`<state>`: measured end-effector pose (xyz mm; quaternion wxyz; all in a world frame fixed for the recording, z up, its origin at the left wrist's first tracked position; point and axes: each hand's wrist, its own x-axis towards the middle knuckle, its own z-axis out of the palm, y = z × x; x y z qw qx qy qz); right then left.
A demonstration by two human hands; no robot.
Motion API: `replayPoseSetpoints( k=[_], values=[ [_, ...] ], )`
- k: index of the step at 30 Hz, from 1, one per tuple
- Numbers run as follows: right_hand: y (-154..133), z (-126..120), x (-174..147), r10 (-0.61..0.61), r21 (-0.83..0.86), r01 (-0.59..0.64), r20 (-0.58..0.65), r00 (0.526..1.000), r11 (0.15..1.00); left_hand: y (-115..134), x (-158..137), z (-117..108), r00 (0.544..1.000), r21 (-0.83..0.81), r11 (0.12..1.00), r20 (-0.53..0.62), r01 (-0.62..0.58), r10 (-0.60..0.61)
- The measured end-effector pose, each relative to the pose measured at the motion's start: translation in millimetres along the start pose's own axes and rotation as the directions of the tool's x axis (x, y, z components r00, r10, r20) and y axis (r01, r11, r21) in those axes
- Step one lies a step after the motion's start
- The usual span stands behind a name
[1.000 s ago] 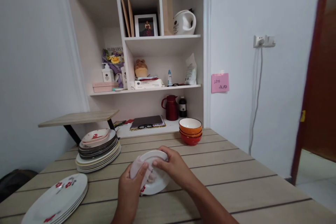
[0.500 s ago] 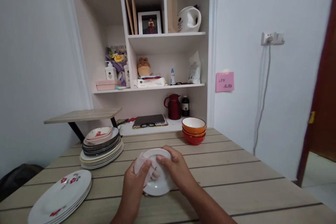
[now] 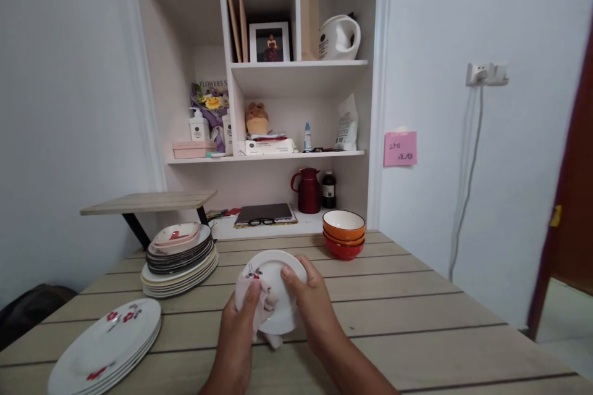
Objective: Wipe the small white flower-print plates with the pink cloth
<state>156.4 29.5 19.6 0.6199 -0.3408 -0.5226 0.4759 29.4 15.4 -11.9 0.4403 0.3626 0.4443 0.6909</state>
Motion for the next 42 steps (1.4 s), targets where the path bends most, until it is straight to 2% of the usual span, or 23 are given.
replayPoseSetpoints(
  k=[2,4,7,9,12,14,16,18,20,22,24,29,31,33,36,38,42],
  values=[
    [-1.4,-4.1,2.8,-0.042,-0.120,0.045,0.027,0.999,0.992,2.0,-0.2,-1.1,1.000,0.016,0.999,-0.004,-0.030,0.030],
    [-2.7,-7.5,4.5,-0.100,-0.224,0.108,0.045,0.994,0.969,5.1,-0.3,-2.7,0.997,0.098,0.992,-0.013,-0.074,0.076],
    [-3.5,-10.0,4.7,-0.254,-0.366,0.271,0.094,0.963,0.890,7.3,1.2,-7.2,0.968,0.290,0.927,-0.002,-0.238,0.250],
    [-3.4,-10.8,4.2,-0.373,-0.443,0.403,0.157,0.914,0.801,6.0,3.4,-10.8,0.902,0.392,0.824,0.039,-0.410,0.430],
    [-2.8,-11.9,3.9,-0.473,-0.509,0.533,0.256,0.843,0.676,2.9,7.3,-15.1,0.749,0.498,0.612,0.127,-0.615,0.650],
    [-2.5,-13.1,4.1,-0.497,-0.538,0.574,0.300,0.814,0.617,2.0,9.1,-17.1,0.652,0.538,0.474,0.200,-0.697,0.732],
    [-2.7,-14.5,4.7,-0.509,-0.572,0.601,0.336,0.793,0.558,2.0,10.2,-18.6,0.573,0.558,0.359,0.270,-0.748,0.774],
    [-3.4,-16.0,5.5,-0.510,-0.609,0.618,0.371,0.776,0.496,2.3,10.4,-19.6,0.523,0.565,0.282,0.323,-0.775,0.789],
    [-4.5,-17.1,6.2,-0.502,-0.637,0.626,0.400,0.767,0.450,2.4,9.9,-19.8,0.511,0.567,0.255,0.354,-0.783,0.783],
    [-5.4,-17.4,6.6,-0.484,-0.639,0.634,0.428,0.764,0.436,2.1,8.8,-19.1,0.520,0.557,0.264,0.370,-0.787,0.770],
    [-5.2,-16.5,6.4,-0.454,-0.614,0.630,0.443,0.773,0.475,1.4,7.9,-17.3,0.561,0.539,0.323,0.364,-0.778,0.743],
    [1.4,-13.1,5.0,-0.331,-0.512,0.499,0.388,0.860,0.699,-1.7,9.9,-12.0,0.780,0.481,0.626,0.247,-0.614,0.576],
    [5.0,-12.3,4.9,-0.330,-0.476,0.475,0.359,0.873,0.740,-2.2,11.8,-10.5,0.848,0.461,0.716,0.206,-0.524,0.488],
    [7.8,-11.8,4.9,-0.339,-0.444,0.461,0.329,0.881,0.769,-0.7,12.4,-9.2,0.897,0.444,0.781,0.169,-0.440,0.409],
    [10.2,-10.3,4.5,-0.320,-0.386,0.408,0.273,0.907,0.827,5.3,9.8,-6.9,0.939,0.389,0.855,0.119,-0.343,0.322],
    [10.8,-8.4,3.9,-0.273,-0.313,0.330,0.213,0.938,0.891,9.7,6.8,-5.0,0.958,0.314,0.906,0.092,-0.285,0.270],
    [10.4,-3.1,2.3,-0.130,-0.034,0.131,0.051,0.990,0.991,12.3,3.3,-1.6,0.990,0.142,0.980,0.028,-0.138,0.136]
  ],
)
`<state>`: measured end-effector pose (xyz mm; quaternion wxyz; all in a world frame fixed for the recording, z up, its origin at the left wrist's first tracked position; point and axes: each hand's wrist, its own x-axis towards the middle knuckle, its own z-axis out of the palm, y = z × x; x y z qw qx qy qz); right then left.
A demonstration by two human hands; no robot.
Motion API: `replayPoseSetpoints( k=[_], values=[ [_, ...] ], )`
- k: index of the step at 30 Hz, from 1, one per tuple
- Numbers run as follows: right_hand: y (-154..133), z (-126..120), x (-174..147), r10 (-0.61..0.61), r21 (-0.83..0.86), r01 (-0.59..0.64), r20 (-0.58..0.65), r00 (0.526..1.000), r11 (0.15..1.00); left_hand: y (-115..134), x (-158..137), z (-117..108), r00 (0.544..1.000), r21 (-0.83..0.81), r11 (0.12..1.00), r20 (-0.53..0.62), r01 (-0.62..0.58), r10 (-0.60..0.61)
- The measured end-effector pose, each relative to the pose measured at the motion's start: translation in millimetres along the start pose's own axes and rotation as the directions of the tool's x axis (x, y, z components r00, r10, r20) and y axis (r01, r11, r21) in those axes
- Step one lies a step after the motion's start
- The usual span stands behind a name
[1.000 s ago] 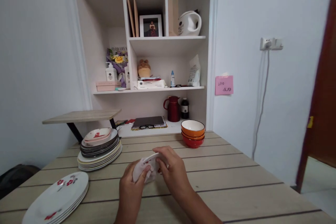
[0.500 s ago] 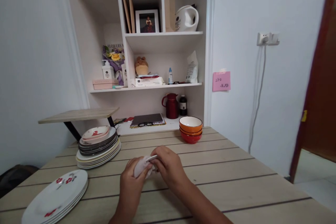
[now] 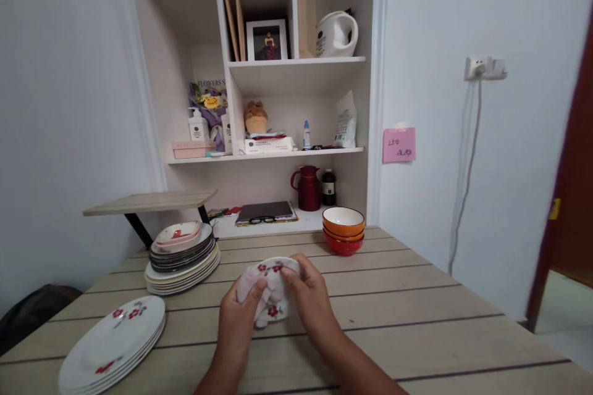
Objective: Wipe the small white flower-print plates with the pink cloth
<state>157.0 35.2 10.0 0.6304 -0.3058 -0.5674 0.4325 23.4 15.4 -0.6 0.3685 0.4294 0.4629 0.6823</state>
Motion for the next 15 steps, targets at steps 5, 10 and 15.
replayPoseSetpoints(
  k=[5,10,15],
  values=[
    [1.1,5.7,-0.3,0.207,0.360,-0.172,-0.060,0.976,0.917,-2.4,-1.1,3.7,0.993,-0.149,0.982,0.025,0.117,-0.114],
    [7.3,6.3,2.8,0.338,0.585,-0.238,-0.065,0.939,0.775,-1.7,-3.9,5.0,0.980,-0.213,0.958,0.102,0.192,-0.173],
    [4.4,0.0,5.8,0.352,0.543,-0.302,0.012,0.936,0.783,-11.0,-0.9,3.3,0.985,-0.226,0.960,0.086,0.163,-0.147]
  ],
)
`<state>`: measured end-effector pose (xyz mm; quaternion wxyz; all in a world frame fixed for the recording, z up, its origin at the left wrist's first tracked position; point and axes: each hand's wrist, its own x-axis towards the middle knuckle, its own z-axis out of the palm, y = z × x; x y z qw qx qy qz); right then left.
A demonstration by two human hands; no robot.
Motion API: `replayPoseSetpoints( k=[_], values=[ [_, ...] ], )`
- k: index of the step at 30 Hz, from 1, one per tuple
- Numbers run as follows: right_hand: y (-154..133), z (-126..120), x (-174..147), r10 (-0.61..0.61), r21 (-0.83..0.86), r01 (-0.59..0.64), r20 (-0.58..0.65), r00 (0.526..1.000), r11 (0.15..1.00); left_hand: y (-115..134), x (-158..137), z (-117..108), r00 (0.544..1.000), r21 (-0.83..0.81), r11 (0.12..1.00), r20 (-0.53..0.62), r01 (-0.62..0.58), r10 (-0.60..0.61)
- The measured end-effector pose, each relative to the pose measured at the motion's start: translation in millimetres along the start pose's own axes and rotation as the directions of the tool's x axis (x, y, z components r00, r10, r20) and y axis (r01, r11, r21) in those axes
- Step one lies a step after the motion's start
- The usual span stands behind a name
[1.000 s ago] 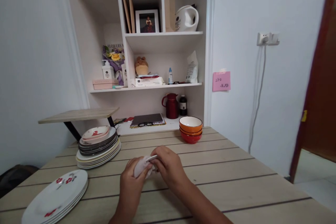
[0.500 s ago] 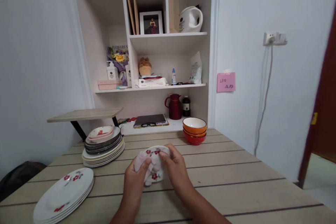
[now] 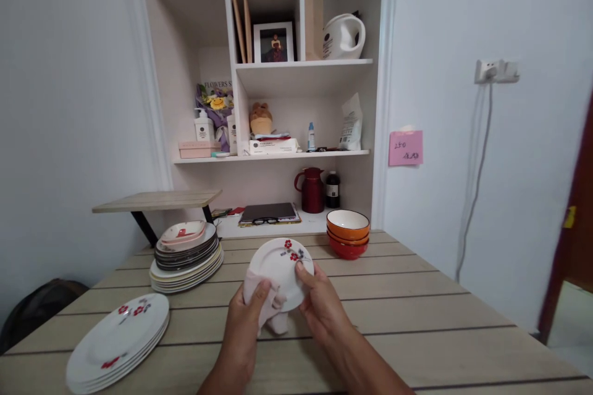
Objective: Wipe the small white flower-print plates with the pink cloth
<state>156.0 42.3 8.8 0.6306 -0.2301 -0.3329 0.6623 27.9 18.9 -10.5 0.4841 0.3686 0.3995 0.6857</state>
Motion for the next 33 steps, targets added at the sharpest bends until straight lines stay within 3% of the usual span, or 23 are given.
replayPoseSetpoints(
  k=[2,5,7,10,13,15,18,22,24,29,33],
  values=[
    [-6.3,-1.7,0.7,0.005,-0.131,0.001,0.046,0.999,0.991,-2.2,2.7,-3.0,0.998,0.045,0.998,-0.044,-0.041,0.043],
    [-17.8,-5.0,2.2,-0.136,-0.413,0.167,0.103,0.985,0.895,-0.2,5.3,-7.4,0.985,0.244,0.957,-0.036,-0.156,0.169],
    [-24.7,-6.6,2.1,-0.284,-0.598,0.345,0.197,0.938,0.723,3.1,5.9,-10.3,0.929,0.418,0.838,0.041,-0.350,0.368],
    [-29.6,-5.5,-1.6,-0.417,-0.729,0.590,0.444,0.793,0.348,6.1,6.4,-14.8,0.743,0.575,0.528,0.230,-0.625,0.629],
    [-26.8,-1.7,-7.4,-0.395,-0.704,0.708,0.637,0.662,0.050,5.7,6.6,-18.1,0.621,0.633,0.302,0.370,-0.713,0.691],
    [-23.2,-0.6,-9.7,-0.349,-0.691,0.722,0.682,0.643,-0.021,4.6,6.1,-18.3,0.607,0.644,0.262,0.397,-0.719,0.688],
    [-19.6,-3.0,-9.5,-0.354,-0.704,0.709,0.653,0.670,0.041,3.5,4.3,-14.9,0.676,0.637,0.378,0.320,-0.672,0.664],
    [-19.8,-5.5,-8.1,-0.369,-0.737,0.601,0.490,0.790,0.308,3.9,1.6,-7.6,0.844,0.562,0.670,0.100,-0.484,0.527],
    [-20.6,-3.6,-8.6,-0.346,-0.731,0.513,0.386,0.855,0.450,5.5,0.5,-4.7,0.899,0.502,0.770,0.035,-0.394,0.437],
    [-14.3,2.4,-8.8,-0.308,-0.564,0.340,0.154,0.939,0.753,11.1,-0.1,-0.6,0.952,0.389,0.886,-0.066,-0.251,0.299],
    [1.0,4.1,-6.4,-0.164,-0.303,0.164,0.027,0.986,0.939,13.5,1.1,1.0,0.964,0.332,0.926,-0.132,-0.177,0.232]
  ],
)
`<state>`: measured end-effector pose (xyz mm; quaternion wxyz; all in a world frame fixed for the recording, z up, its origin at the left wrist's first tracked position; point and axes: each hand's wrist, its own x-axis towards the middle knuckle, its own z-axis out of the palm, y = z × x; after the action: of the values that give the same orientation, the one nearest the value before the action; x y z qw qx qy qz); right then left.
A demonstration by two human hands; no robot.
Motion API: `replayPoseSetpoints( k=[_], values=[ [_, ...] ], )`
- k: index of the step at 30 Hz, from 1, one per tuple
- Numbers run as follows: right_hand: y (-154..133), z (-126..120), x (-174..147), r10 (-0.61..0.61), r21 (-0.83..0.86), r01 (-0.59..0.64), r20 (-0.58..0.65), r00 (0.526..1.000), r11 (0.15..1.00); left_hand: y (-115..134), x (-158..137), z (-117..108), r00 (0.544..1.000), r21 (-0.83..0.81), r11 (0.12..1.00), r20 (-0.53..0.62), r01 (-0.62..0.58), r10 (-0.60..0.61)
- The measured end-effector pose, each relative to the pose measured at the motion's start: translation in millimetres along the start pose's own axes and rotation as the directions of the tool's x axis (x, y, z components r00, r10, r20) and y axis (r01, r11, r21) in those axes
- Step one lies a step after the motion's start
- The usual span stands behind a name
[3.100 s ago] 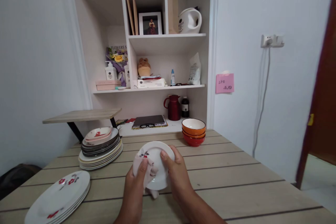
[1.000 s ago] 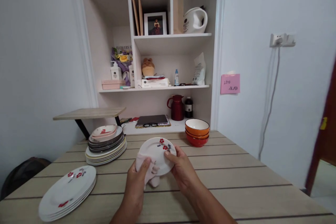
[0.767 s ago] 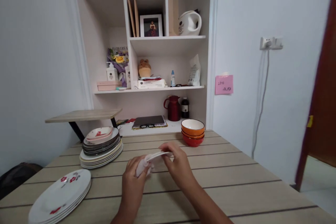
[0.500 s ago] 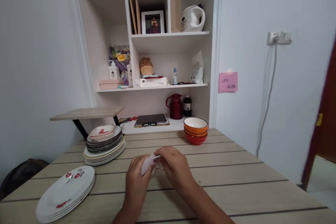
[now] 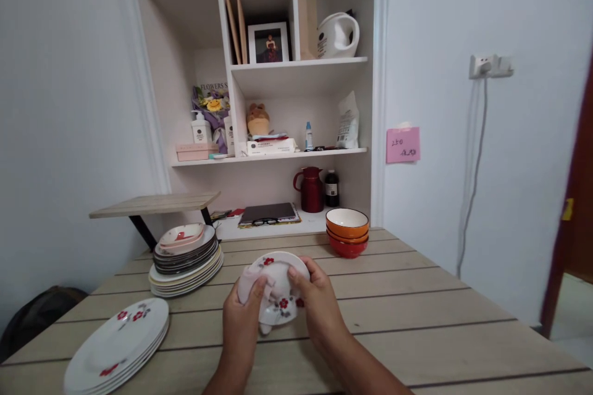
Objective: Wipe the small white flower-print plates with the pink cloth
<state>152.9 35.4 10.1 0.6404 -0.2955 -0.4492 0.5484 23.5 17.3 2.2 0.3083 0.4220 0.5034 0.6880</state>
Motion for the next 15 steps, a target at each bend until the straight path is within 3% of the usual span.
replayPoseSetpoints(
  k=[3,7,11,15],
  values=[
    [6.7,5.6,-1.4,0.089,0.221,-0.081,-0.030,0.996,0.972,-1.1,0.5,0.9,0.999,-0.050,0.998,0.002,0.039,-0.039],
    [6.5,7.7,-2.5,0.196,0.300,-0.189,0.006,0.981,0.935,-10.4,2.7,-0.1,0.996,-0.072,0.994,0.000,0.085,-0.085],
    [1.0,-1.4,2.1,0.237,0.156,-0.256,0.127,0.963,0.954,-17.6,4.6,-2.6,0.995,-0.025,0.995,-0.035,0.096,-0.096],
    [-8.5,-11.5,7.4,0.061,-0.152,-0.033,0.184,0.981,0.988,-8.8,0.2,-2.3,0.999,0.068,0.997,0.021,-0.027,0.026]
  ],
)
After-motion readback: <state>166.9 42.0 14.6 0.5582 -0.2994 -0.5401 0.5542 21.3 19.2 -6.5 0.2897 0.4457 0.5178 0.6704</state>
